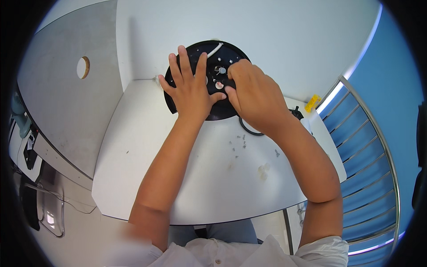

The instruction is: The person assembles a black circular electronic device on a white table. They place small components into the device, use a screwdriver to tighten screws, and attach a black ring around the edge. The person rotates the device to access different sides and continues securing parts.

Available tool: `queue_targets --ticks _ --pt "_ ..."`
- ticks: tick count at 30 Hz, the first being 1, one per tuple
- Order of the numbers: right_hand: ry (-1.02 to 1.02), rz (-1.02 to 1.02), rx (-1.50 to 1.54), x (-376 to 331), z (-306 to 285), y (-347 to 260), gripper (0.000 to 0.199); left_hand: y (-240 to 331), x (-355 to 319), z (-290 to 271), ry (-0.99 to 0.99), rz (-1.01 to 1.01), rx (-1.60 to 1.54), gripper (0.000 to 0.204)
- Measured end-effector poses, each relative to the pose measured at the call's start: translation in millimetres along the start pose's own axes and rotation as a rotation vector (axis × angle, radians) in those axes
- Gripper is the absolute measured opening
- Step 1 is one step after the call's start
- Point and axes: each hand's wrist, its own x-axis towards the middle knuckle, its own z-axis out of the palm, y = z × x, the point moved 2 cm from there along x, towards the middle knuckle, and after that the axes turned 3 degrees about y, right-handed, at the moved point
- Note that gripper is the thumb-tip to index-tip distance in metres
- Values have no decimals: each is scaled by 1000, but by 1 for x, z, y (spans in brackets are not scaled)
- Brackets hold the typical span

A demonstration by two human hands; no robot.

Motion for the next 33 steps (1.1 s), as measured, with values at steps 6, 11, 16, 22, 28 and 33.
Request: queue_targets --ticks 6,11,16,22,28,33 --pt "92 -36 -94 0 4 3 28 1 -1 0 5 9 5 106" --pt "125 -13 -113 0 13 3 19 5 -1 -2 -15 18 3 105" --pt "115 -42 -27 -3 7 6 16 6 0 -5 -21 23 -11 106" --pt "-212 195 -203 0 2 -13 30 -2 -5 6 88 69 114 104" --pt "37 76 -222 -3 10 -1 30 5 1 -2 9 19 24 103" --pt "-23 13 -133 -7 8 -3 21 3 0 -3 -12 7 24 104"
